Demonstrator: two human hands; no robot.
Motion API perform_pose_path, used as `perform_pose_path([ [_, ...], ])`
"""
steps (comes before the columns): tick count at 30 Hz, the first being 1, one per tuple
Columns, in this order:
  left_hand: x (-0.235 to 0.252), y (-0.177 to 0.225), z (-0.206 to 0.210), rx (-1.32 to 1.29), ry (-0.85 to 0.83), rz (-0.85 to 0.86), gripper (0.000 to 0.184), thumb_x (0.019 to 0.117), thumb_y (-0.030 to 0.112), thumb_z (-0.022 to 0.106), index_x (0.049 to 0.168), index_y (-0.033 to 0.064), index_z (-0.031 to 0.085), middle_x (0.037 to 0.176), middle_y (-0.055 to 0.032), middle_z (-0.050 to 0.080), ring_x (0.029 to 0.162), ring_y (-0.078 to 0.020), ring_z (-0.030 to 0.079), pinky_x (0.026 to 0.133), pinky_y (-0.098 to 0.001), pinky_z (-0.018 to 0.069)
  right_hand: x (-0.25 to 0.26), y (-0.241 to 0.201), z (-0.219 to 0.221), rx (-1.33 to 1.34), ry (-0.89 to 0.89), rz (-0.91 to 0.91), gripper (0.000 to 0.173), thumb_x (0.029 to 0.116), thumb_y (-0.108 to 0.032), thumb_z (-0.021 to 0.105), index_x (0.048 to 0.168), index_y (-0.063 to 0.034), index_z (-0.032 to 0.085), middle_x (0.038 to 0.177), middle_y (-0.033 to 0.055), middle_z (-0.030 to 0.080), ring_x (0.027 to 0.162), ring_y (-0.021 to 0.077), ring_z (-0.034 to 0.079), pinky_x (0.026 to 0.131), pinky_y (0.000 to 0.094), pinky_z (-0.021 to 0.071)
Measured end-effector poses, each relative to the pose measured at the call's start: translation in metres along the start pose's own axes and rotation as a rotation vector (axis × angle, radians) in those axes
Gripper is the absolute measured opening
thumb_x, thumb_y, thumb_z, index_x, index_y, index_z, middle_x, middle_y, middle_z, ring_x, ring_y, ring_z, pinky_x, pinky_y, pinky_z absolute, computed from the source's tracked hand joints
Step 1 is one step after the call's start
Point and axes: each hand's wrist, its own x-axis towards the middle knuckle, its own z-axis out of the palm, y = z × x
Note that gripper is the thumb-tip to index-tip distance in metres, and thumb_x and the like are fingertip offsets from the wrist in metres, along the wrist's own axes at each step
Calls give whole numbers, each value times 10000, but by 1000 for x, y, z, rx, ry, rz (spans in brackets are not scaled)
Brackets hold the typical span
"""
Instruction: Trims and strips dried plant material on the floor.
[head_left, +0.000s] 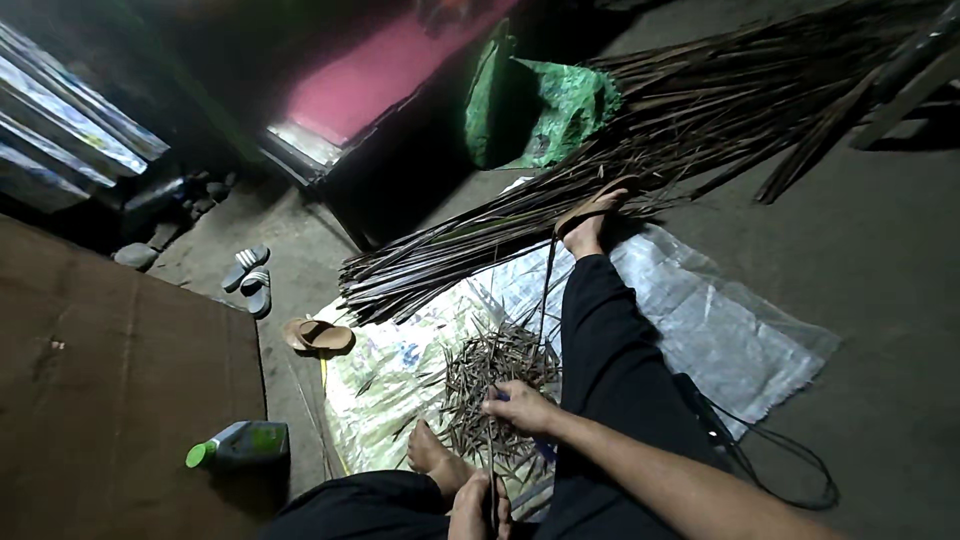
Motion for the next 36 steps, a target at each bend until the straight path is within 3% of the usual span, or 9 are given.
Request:
perform_pose_path([
  [3,-1,-3,-3,33,0,49,425,1113,194,214,868,79,542,567,46,506,416,-6,448,400,-138,387,5,5,-8,-70,72,-104,290,1098,-237,490,1136,17,626,807,34,555,633,89,501,622,268,459],
  [6,1,-1,-1,-24,86,70,416,1133,200,210,856,101,505,515,77,443,382,13,387,380,-124,335,-3,12,-9,-408,0,-183,309,1068,-167,489,1194,50,668,1038,215,682,940,307,648,884,504,506],
  [9,4,1,3,-39,135,85,414,1128,184,207,843,117,500,521,85,441,386,17,374,382,-119,315,-21,4,13,-766,-205,-187,272,989,-85,555,1212,31,659,1072,279,689,1043,451,665,904,651,493],
  [12,3,3,5,-93,155,102,440,1102,127,225,782,134,527,496,93,438,377,19,365,376,-124,296,-33,-4,36,-952,-309,-184,236,996,-112,578,1166,37,646,1081,278,685,1070,467,657,898,655,492],
  [16,4,1,0,-160,77,97,470,1108,147,188,769,148,513,499,97,430,376,29,356,375,-117,290,-31,-2,42,-1045,-276,-183,238,1000,-113,571,1168,46,628,1132,274,677,1094,459,655,903,638,496],
  [21,4,-3,-3,-82,43,91,431,1116,188,151,830,142,471,522,90,431,382,19,346,379,-121,289,-17,5,30,-1053,-148,-78,280,1007,-140,569,1233,17,620,1176,275,675,1124,465,652,914,648,499],
  [30,-1,-6,2,30,76,96,413,1102,167,209,807,142,496,527,91,443,394,20,361,389,-127,308,2,-9,-14,-923,175,165,369,1051,-179,495,1385,-51,585,1298,249,653,1238,425,619,1007,606,482],
  [33,0,-6,3,29,84,98,414,1085,159,202,802,135,503,519,85,443,390,10,368,388,-136,313,-2,-11,-9,-927,149,164,402,1045,-169,509,1426,-46,548,1324,262,635,1253,444,603,1017,623,471],
  [36,1,-4,5,36,122,106,395,1078,135,205,822,120,506,522,78,447,391,7,373,389,-136,316,-17,-13,10,-960,-23,88,351,1032,-144,537,1350,-6,591,1270,290,647,1200,478,620,971,657,479],
])
